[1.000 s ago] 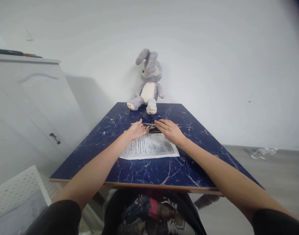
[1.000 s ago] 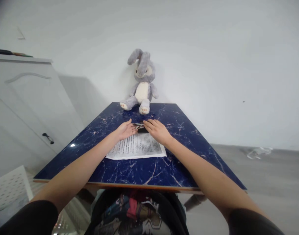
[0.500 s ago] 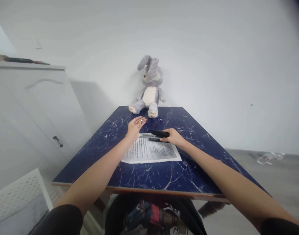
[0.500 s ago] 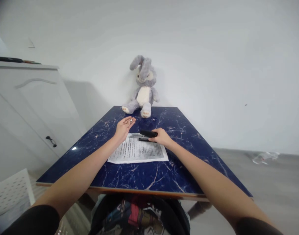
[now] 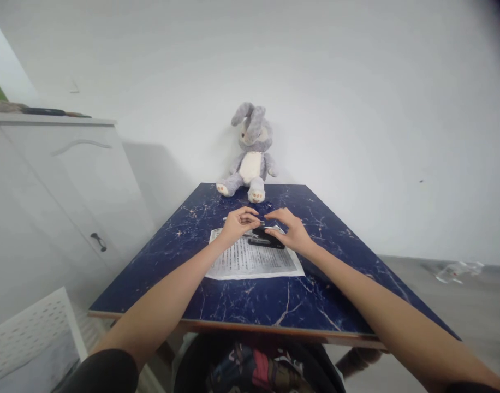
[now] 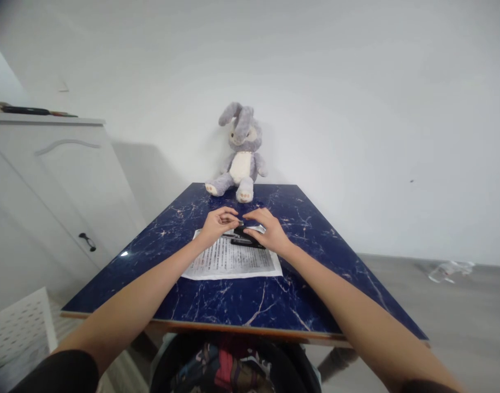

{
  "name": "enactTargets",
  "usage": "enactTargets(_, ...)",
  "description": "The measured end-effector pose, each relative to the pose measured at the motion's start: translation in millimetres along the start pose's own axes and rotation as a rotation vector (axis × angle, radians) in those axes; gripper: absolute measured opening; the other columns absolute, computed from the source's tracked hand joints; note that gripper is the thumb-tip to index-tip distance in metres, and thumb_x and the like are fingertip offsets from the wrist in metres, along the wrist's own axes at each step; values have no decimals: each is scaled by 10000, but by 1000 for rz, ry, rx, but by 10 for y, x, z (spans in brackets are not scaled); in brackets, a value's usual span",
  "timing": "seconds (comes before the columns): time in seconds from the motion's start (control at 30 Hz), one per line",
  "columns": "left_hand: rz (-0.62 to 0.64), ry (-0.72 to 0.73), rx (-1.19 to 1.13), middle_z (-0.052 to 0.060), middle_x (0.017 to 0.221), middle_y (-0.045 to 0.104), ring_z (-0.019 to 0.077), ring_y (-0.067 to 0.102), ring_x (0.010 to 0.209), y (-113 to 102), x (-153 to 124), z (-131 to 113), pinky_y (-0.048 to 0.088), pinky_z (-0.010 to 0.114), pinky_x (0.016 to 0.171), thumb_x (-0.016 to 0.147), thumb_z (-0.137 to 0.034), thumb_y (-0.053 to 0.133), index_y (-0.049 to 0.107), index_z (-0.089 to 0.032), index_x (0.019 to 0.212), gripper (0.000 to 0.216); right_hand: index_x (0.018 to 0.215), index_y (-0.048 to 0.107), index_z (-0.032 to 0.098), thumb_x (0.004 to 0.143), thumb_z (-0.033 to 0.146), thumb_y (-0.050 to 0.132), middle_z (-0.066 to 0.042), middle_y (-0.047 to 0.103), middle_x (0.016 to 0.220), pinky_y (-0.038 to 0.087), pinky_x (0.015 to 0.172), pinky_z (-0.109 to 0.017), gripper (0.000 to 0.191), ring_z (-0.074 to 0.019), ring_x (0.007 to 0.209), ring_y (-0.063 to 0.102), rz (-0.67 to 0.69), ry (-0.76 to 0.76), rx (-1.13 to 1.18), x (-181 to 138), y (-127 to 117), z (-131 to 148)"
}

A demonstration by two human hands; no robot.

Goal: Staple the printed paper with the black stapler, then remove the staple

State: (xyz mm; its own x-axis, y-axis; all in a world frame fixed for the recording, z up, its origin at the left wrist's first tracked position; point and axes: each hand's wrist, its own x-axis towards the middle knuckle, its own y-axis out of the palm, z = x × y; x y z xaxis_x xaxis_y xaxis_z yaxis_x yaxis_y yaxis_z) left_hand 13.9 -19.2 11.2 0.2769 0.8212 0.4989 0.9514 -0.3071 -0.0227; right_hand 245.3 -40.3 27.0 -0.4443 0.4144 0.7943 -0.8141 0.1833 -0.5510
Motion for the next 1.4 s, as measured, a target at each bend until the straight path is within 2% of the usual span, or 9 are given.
enactTargets(0.1, 47, -6, -4, 83, 869, 796, 190, 757, 792, 18, -15, -5, 589, 321, 822, 713, -379, 924, 691, -133, 1060, 485, 1159, 702, 242, 985, 314, 678, -84, 742, 1072, 520, 928, -438, 189, -245, 989, 679, -7, -86, -1, 13, 23, 82)
enactTargets(0.23, 61, -44, 0, 84, 844, 791, 190, 752, 760, 47, -25, -33, 588, 316, 793, 680, -392, 941, 699, -124, 1025, 499, 1087, 730, 235, 1004, 259, 645, -75, 747, 999, 531, 866, -411, 121, -226, 924, 663, -9, -124, 7, 10, 50, 110)
enactTargets(0.57, 46, -61, 13, 90, 854, 794, 203, 757, 769, 67, -44, -83, 602, 332, 796, 667, -402, 942, 716, -141, 993, 475, 1058, 756, 250, 1012, 297, 626, -79, 760, 997, 550, 872, -443, 145, -239, 934, 674, 6, -65, 15, 1, 42, 107)
enactTargets(0.93, 49, -63, 11, 97, 873, 794, 199, 757, 785, 56, -41, -64, 597, 331, 818, 676, -391, 940, 717, -132, 1013, 480, 1079, 748, 241, 985, 323, 685, -76, 758, 1003, 538, 870, -430, 139, -234, 926, 664, 0, -81, 7, -10, 34, 78)
enactTargets(1.23, 74, -70, 8, 100, 889, 793, 204, 763, 796, 52, -55, -84, 603, 320, 802, 687, -382, 938, 723, -139, 1025, 468, 1074, 751, 253, 1005, 319, 648, -76, 757, 995, 546, 854, -428, 141, -236, 918, 670, 5, -71, -7, -3, 32, 92)
enactTargets(1.4, 89, -25, 44, 104, 894, 792, 213, 760, 811, 57, -61, -107, 610, 331, 797, 664, -377, 949, 760, -142, 1008, 458, 1068, 749, 256, 1011, 329, 633, -79, 757, 992, 545, 866, -437, 148, -238, 918, 684, -5, -42, -23, -2, 21, 102)
